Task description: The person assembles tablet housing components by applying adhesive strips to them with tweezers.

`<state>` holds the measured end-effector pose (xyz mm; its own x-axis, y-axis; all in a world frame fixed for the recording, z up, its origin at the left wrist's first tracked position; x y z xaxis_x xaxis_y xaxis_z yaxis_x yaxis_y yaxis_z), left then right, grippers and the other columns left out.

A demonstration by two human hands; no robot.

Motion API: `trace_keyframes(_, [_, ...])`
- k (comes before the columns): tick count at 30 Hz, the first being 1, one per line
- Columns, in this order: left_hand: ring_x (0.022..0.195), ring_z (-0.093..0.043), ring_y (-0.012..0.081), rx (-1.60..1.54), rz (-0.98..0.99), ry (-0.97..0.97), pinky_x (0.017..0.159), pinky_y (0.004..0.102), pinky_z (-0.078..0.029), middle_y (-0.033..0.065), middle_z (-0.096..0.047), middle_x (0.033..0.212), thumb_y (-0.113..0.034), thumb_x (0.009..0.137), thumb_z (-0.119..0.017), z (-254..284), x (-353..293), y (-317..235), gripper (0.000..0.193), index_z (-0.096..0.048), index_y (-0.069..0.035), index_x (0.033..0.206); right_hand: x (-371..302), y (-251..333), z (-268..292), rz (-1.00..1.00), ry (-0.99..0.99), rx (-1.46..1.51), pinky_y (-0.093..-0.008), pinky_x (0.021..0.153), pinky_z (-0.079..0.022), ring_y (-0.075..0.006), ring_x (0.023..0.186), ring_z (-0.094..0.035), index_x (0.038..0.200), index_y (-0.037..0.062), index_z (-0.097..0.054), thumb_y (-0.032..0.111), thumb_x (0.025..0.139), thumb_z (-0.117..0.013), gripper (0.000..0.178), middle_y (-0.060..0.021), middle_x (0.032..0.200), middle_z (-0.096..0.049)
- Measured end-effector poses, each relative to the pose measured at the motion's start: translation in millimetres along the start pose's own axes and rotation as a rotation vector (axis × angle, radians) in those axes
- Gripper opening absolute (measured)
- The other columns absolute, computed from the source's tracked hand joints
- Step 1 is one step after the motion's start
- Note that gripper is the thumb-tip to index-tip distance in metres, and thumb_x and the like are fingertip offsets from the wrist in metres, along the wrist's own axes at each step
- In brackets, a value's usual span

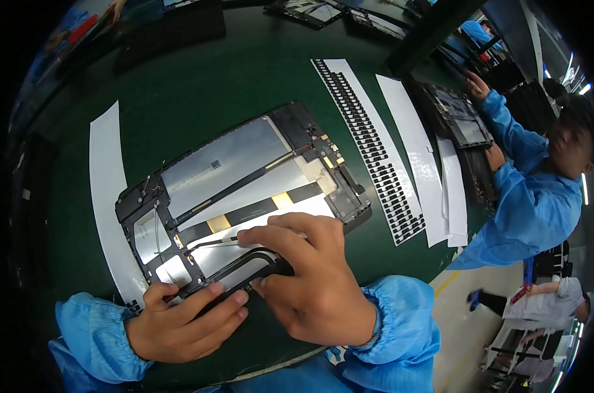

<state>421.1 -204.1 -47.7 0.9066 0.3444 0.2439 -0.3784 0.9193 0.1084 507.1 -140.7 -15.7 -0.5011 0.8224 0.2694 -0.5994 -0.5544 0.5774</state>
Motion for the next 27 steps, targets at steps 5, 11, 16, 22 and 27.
trace_keyframes(5, [0.110, -0.046, 0.0148, -0.032, 0.015, -0.018, 0.083, 0.0394, -0.027, -0.0002, -0.052, 0.122, -0.027, 0.077, -0.058, -4, 4, -2, 0.029, -0.062, -0.016, 0.104, -4, 20, -1, 0.070, -0.023, -0.281, -0.0397, 0.080, -0.040, -0.0326, 0.098, -0.048, 0.068, 0.0043, -0.064, -0.002, 0.051, -0.066, 0.018, -0.0126, 0.101, -0.059])
trace_keyframes(11, [0.099, -0.052, 0.0226, -0.507, 0.233, -0.275, 0.080, 0.0381, -0.031, 0.0041, -0.058, 0.109, -0.017, 0.072, -0.063, 43, -23, 46, 0.035, -0.060, -0.012, 0.106, -18, 13, 17, -0.054, -0.213, -0.099, -0.0373, 0.073, -0.041, -0.0298, 0.090, -0.052, 0.080, 0.0037, -0.064, -0.004, 0.056, -0.064, 0.026, -0.0121, 0.099, -0.057])
trace_keyframes(16, [0.102, -0.050, 0.0292, -0.555, 0.585, -0.307, 0.081, 0.0394, -0.035, 0.0118, -0.054, 0.104, -0.010, 0.070, -0.064, 31, -97, 85, 0.029, -0.062, -0.007, 0.099, -11, 69, -29, 0.059, -0.052, -0.102, -0.0351, 0.069, -0.043, -0.0255, 0.080, -0.054, 0.081, 0.0040, -0.064, 0.000, 0.058, -0.068, 0.024, -0.0099, 0.087, -0.057])
trace_keyframes(22, [0.104, -0.048, 0.0274, -0.423, 0.373, -0.125, 0.085, 0.0387, -0.036, 0.0130, -0.052, 0.108, -0.013, 0.070, -0.065, 21, -89, 60, 0.036, -0.059, -0.009, 0.105, 15, 120, -80, 0.181, -0.079, -0.480, -0.0443, 0.082, -0.034, -0.0280, 0.095, -0.050, 0.071, 0.0015, -0.060, 0.008, 0.058, -0.064, 0.015, -0.0125, 0.102, -0.055])
trace_keyframes(27, [0.105, -0.048, 0.0276, -0.397, 0.327, -0.113, 0.085, 0.0386, -0.035, 0.0134, -0.052, 0.108, -0.015, 0.071, -0.064, 20, -88, 54, 0.033, -0.059, -0.009, 0.103, 14, 113, -98, 0.146, -0.060, -0.599, -0.0514, 0.092, -0.029, -0.0341, 0.107, -0.046, 0.074, -0.0075, -0.060, 0.009, 0.065, -0.052, 0.020, -0.0222, 0.112, -0.050])
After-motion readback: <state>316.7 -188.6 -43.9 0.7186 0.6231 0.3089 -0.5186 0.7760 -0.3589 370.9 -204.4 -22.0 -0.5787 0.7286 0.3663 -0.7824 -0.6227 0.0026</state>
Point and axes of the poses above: each hand's wrist, its own x-axis towards the middle knuckle, its own z-axis out of the back of the hand, y = z × x, the point moved 10 cm from there along x, towards the middle knuckle
